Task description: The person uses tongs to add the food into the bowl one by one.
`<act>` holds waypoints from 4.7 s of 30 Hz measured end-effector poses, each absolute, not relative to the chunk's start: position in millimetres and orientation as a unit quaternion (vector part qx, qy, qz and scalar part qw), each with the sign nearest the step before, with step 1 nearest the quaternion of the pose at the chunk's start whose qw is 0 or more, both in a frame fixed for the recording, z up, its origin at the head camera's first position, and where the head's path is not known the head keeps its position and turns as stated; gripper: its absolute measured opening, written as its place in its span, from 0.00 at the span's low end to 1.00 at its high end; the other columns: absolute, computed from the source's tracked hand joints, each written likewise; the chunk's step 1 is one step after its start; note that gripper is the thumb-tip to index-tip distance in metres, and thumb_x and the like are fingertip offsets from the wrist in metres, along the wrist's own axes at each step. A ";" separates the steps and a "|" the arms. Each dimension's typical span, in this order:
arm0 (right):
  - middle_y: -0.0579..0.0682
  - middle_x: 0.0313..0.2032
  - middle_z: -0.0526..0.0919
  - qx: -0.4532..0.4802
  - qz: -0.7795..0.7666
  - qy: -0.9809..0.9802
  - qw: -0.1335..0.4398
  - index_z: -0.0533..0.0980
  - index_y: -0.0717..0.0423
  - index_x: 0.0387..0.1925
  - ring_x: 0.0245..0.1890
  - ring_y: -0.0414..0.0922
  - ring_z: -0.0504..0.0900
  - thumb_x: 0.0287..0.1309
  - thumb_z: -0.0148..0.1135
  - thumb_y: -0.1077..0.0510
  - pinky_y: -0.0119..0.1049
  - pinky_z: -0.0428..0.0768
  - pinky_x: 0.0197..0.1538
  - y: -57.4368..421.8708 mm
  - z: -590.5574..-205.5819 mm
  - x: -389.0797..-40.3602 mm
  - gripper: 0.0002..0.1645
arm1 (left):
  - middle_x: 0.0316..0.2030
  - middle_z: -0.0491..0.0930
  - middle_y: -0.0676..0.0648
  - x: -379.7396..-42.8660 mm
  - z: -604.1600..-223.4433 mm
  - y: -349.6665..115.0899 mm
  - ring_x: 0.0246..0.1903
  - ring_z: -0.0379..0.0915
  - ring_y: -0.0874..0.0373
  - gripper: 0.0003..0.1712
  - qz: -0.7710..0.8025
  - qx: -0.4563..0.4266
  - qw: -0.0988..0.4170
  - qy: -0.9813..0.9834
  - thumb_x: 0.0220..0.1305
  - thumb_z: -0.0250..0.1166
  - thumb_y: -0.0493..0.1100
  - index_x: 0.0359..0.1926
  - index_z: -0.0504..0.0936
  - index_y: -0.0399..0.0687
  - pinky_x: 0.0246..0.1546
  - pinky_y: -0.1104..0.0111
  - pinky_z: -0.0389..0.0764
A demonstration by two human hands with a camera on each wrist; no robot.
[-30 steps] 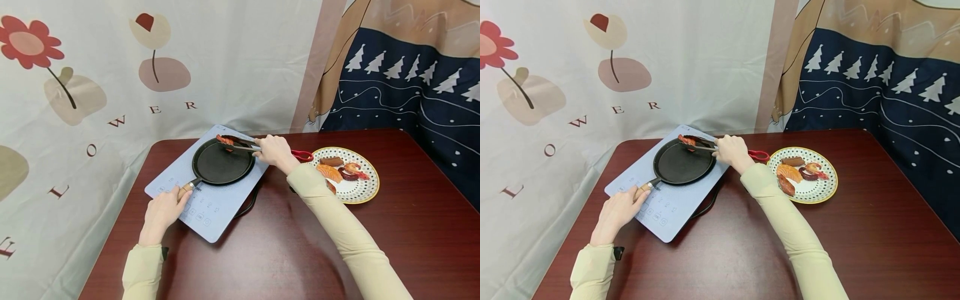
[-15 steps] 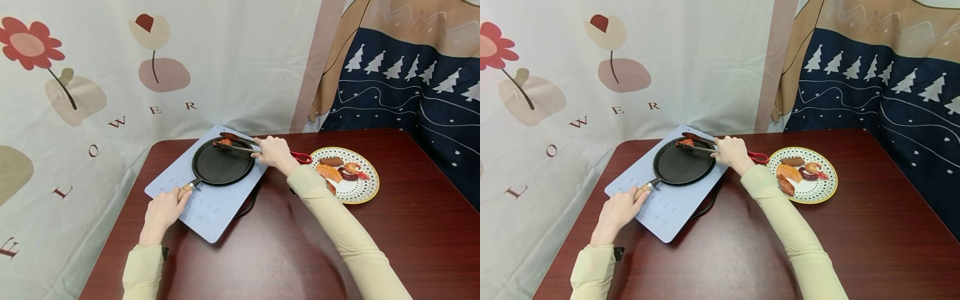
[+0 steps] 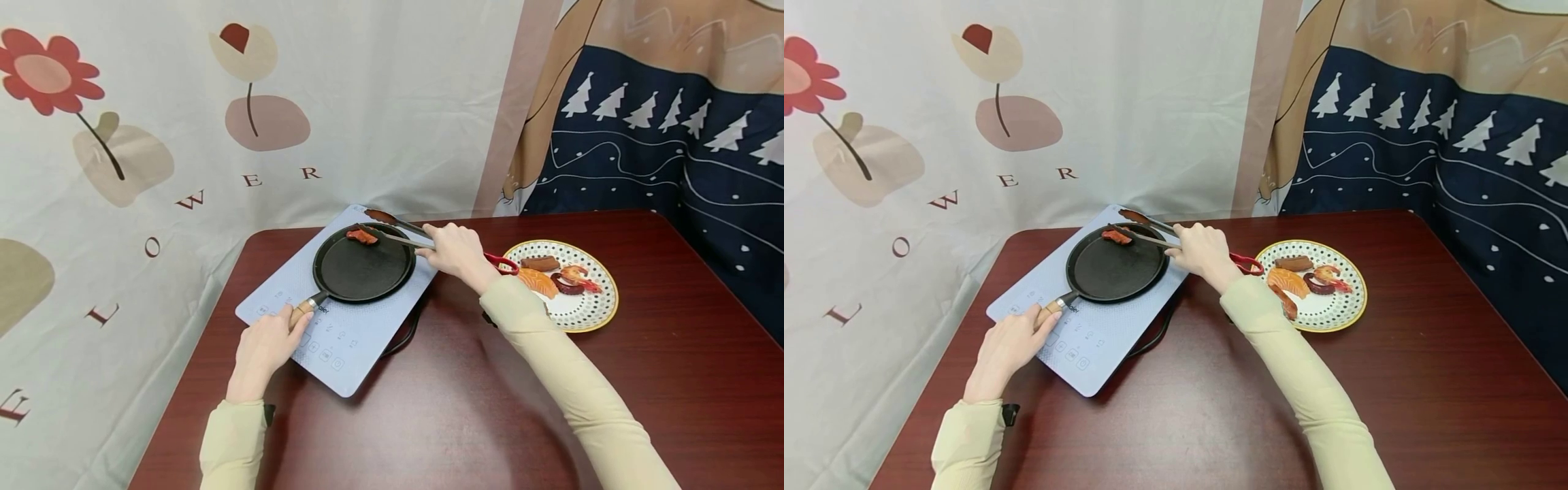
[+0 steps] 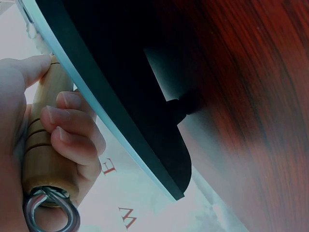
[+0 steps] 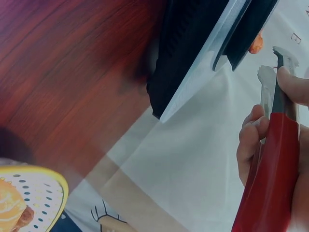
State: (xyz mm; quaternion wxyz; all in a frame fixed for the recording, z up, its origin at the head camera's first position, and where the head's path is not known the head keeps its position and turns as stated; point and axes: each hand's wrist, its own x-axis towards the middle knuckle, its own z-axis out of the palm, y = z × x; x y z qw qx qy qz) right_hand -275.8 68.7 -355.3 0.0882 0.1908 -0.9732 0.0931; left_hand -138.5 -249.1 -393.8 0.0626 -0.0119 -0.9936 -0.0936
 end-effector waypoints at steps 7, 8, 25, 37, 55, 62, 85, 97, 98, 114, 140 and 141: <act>0.55 0.31 0.84 0.196 0.113 -0.970 0.090 0.73 0.45 0.55 0.23 0.52 0.78 0.53 0.62 0.40 0.42 0.71 0.19 84.7 -355.1 -266.4 0.29 | 0.12 0.67 0.43 -138.8 -393.9 -248.9 0.15 0.65 0.50 0.23 -0.092 -0.007 0.057 -0.994 0.65 0.52 0.58 0.26 0.69 0.43 0.13 0.63 0.60; 0.55 0.29 0.84 0.195 0.114 -0.970 0.091 0.73 0.45 0.55 0.22 0.52 0.78 0.52 0.62 0.40 0.42 0.71 0.18 87.3 -355.2 -264.7 0.29 | 0.12 0.67 0.43 -138.7 -393.8 -248.8 0.15 0.65 0.50 0.23 -0.092 -0.007 0.056 -0.994 0.65 0.52 0.58 0.26 0.69 0.43 0.13 0.63 0.60; 0.56 0.20 0.81 0.155 0.116 -0.977 0.086 0.73 0.49 0.55 0.20 0.51 0.74 0.51 0.63 0.39 0.41 0.68 0.17 154.1 -356.2 -234.5 0.32 | 0.13 0.67 0.43 -139.6 -392.6 -249.2 0.16 0.66 0.50 0.23 -0.094 -0.004 0.049 -0.994 0.65 0.52 0.58 0.27 0.69 0.42 0.14 0.63 0.61; 0.53 0.23 0.82 0.123 0.109 -0.983 0.087 0.75 0.52 0.50 0.23 0.49 0.74 0.49 0.66 0.45 0.39 0.67 0.18 221.9 -360.3 -206.0 0.27 | 0.12 0.68 0.43 -140.3 -392.1 -248.3 0.16 0.66 0.50 0.23 -0.094 -0.006 0.049 -0.994 0.65 0.52 0.58 0.27 0.69 0.42 0.13 0.63 0.61; 0.60 0.26 0.82 0.093 0.041 -0.995 0.020 0.71 0.59 0.56 0.17 0.45 0.68 0.49 0.64 0.39 0.35 0.61 0.17 329.4 -359.7 -161.1 0.39 | 0.12 0.67 0.43 -140.1 -393.8 -249.3 0.15 0.65 0.51 0.23 -0.093 -0.004 0.050 -0.994 0.65 0.52 0.58 0.27 0.69 0.42 0.13 0.64 0.60; 0.45 0.15 0.72 0.087 0.001 -0.996 -0.001 0.72 0.60 0.53 0.17 0.41 0.65 0.48 0.65 0.38 0.33 0.59 0.18 357.0 -364.3 -150.2 0.38 | 0.12 0.67 0.43 -139.7 -393.1 -249.2 0.15 0.65 0.51 0.23 -0.094 -0.001 0.046 -0.994 0.65 0.52 0.58 0.27 0.69 0.42 0.13 0.64 0.60; 0.45 0.14 0.76 0.117 -0.052 -0.991 -0.031 0.75 0.60 0.49 0.15 0.39 0.69 0.44 0.69 0.43 0.41 0.67 0.18 380.0 -360.3 -152.5 0.34 | 0.11 0.65 0.44 -139.0 -394.4 -249.2 0.14 0.63 0.52 0.22 -0.097 -0.008 0.054 -0.994 0.65 0.52 0.57 0.27 0.69 0.42 0.13 0.66 0.58; 0.42 0.08 0.69 0.149 -0.075 -0.986 0.000 0.79 0.59 0.44 0.10 0.38 0.64 0.46 0.69 0.50 0.39 0.66 0.15 376.1 -354.8 -149.5 0.24 | 0.11 0.65 0.44 -139.1 -394.9 -249.0 0.14 0.64 0.52 0.23 -0.097 -0.011 0.064 -0.993 0.65 0.52 0.57 0.25 0.68 0.43 0.13 0.65 0.58; 0.42 0.08 0.69 0.149 -0.078 -0.986 0.001 0.79 0.59 0.44 0.10 0.38 0.64 0.46 0.68 0.50 0.39 0.65 0.15 375.5 -354.7 -149.2 0.24 | 0.11 0.65 0.44 -139.0 -394.9 -249.0 0.13 0.64 0.52 0.23 -0.098 -0.010 0.064 -0.993 0.65 0.52 0.57 0.25 0.68 0.43 0.12 0.65 0.58; 0.43 0.06 0.63 0.129 -0.091 -0.987 0.033 0.77 0.62 0.47 0.10 0.39 0.59 0.47 0.68 0.53 0.34 0.59 0.15 372.8 -349.7 -144.5 0.26 | 0.11 0.66 0.44 -139.5 -393.9 -249.7 0.14 0.64 0.51 0.23 -0.097 -0.009 0.059 -0.994 0.65 0.52 0.57 0.26 0.69 0.42 0.13 0.65 0.59; 0.47 0.09 0.70 0.122 -0.096 -0.982 0.104 0.77 0.61 0.44 0.10 0.41 0.60 0.44 0.69 0.54 0.35 0.59 0.13 343.2 -333.1 -145.4 0.23 | 0.12 0.66 0.44 -139.3 -395.1 -249.7 0.14 0.64 0.51 0.23 -0.097 -0.011 0.062 -0.993 0.65 0.52 0.57 0.27 0.69 0.42 0.12 0.65 0.59; 0.48 0.10 0.71 0.122 -0.095 -0.982 0.104 0.77 0.60 0.44 0.10 0.42 0.60 0.45 0.69 0.54 0.35 0.59 0.12 340.6 -332.1 -146.2 0.23 | 0.12 0.66 0.44 -139.4 -395.3 -249.9 0.14 0.64 0.51 0.23 -0.097 -0.011 0.062 -0.993 0.65 0.52 0.57 0.27 0.69 0.42 0.12 0.64 0.59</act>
